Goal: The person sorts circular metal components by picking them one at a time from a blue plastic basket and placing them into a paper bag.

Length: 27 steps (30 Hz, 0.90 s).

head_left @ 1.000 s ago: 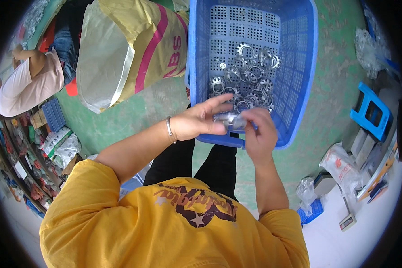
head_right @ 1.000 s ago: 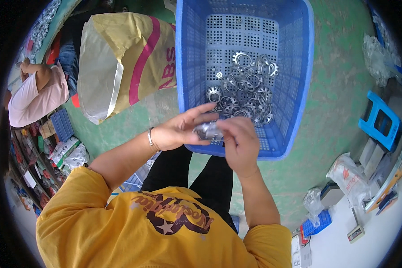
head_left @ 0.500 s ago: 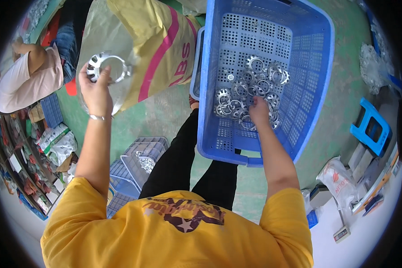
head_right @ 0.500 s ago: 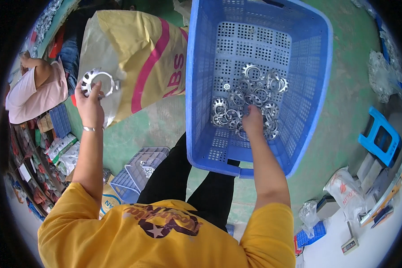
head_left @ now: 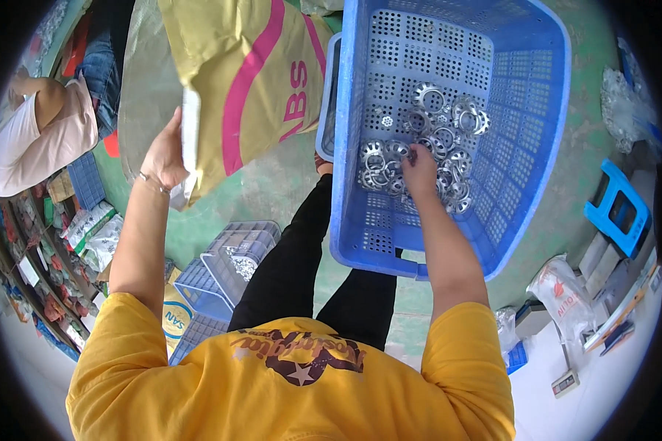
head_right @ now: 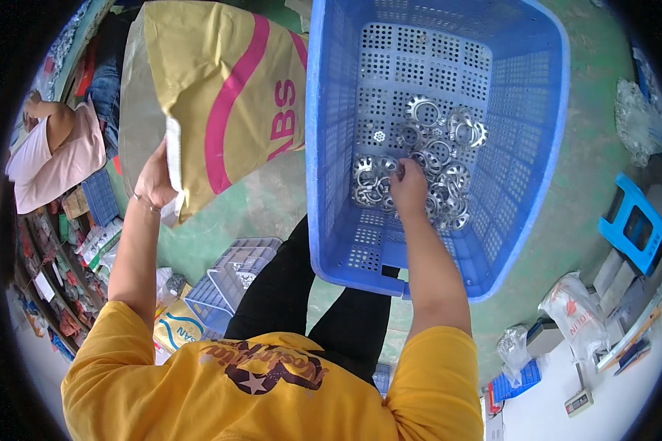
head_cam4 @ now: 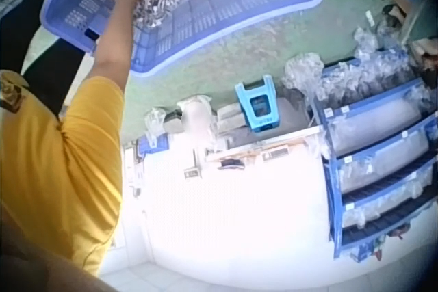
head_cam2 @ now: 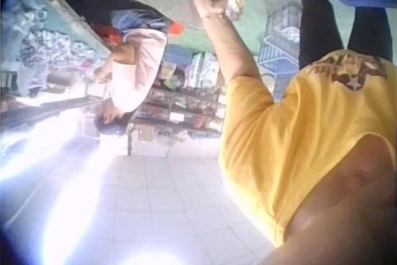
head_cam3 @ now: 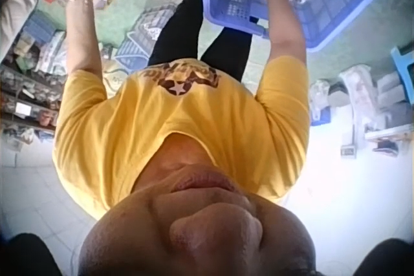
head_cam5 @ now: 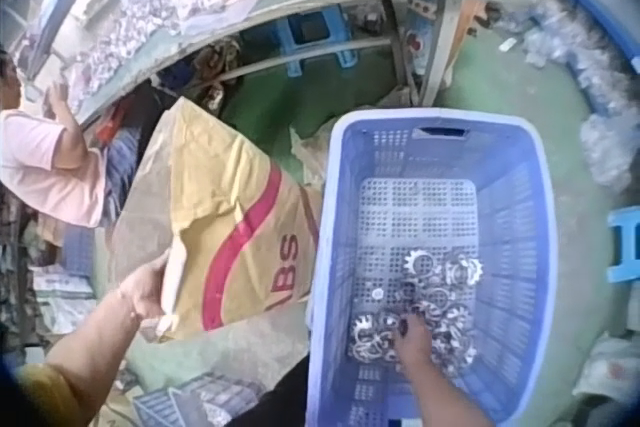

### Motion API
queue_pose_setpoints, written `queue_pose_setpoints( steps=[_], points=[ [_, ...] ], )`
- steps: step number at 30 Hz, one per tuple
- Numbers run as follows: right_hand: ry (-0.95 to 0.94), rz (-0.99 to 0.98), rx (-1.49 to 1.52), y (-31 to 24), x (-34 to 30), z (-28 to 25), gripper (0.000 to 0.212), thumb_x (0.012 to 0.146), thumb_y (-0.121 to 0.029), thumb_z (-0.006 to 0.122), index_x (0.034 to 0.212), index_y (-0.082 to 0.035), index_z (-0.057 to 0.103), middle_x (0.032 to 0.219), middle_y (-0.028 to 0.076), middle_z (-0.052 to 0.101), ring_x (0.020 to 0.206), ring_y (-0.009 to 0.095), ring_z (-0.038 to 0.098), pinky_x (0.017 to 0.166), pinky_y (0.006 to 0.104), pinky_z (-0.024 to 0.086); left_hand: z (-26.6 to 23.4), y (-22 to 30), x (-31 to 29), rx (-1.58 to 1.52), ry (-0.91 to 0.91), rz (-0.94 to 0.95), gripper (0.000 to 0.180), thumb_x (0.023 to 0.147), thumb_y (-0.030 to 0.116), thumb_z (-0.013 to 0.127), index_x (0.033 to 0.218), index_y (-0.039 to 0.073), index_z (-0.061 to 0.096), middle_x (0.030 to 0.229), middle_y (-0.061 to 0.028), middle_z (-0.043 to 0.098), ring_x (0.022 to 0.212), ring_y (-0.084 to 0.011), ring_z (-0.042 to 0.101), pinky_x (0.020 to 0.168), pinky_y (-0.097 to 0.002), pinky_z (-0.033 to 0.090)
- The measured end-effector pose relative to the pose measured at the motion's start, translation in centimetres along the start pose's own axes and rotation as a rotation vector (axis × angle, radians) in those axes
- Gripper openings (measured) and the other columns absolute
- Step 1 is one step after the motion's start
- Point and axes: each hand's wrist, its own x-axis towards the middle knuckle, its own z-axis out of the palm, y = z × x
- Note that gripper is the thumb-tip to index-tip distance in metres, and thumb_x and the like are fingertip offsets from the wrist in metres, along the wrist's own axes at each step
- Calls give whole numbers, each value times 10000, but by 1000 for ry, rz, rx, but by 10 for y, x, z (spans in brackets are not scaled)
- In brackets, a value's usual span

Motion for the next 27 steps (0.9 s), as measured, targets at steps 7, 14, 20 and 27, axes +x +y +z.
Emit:
queue_pose_setpoints(
  steps=[7, 14, 20, 27],
  points=[
    [-187, 215, 1342, -65, -66, -82, 189, 757, 5, 527, 936, -47, 560, 1028, 149, 561, 763, 214, 595, 643, 288, 511, 102, -50, -50, 1065, 57, 653, 336, 787, 132, 602, 1075, -15, 512, 931, -66, 566, 806, -173, 522, 762, -242, 385],
    [-367, 122, 2111, -103, -99, -120, 135, 842, -97, 447, 916, -3, 511, 1098, 234, 506, 845, 310, 598, 710, 414, 541, 172, -123, -68, 701, -279, 108, 256, 877, 213, 494, 1033, 10, 490, 862, -93, 585, 743, -163, 593, 629, -258, 486],
    [-325, -22, 1803, -115, -106, -134, 197, 803, -64, 530, 993, -17, 514, 1094, 204, 525, 868, 265, 598, 775, 330, 507, 189, -171, -58, 271, -509, -196, 275, 888, 213, 472, 1071, 7, 476, 907, -114, 604, 809, -206, 624, 672, -267, 520],
    [-348, 91, 1380, -99, -117, -153, 263, 845, -59, 443, 1098, 0, 482, 1066, 146, 551, 842, 166, 584, 705, 271, 491, 196, -156, -59, 482, -556, 52, 205, 880, 109, 469, 1044, -11, 485, 869, -94, 610, 785, -192, 629, 670, -263, 520]
  ],
)
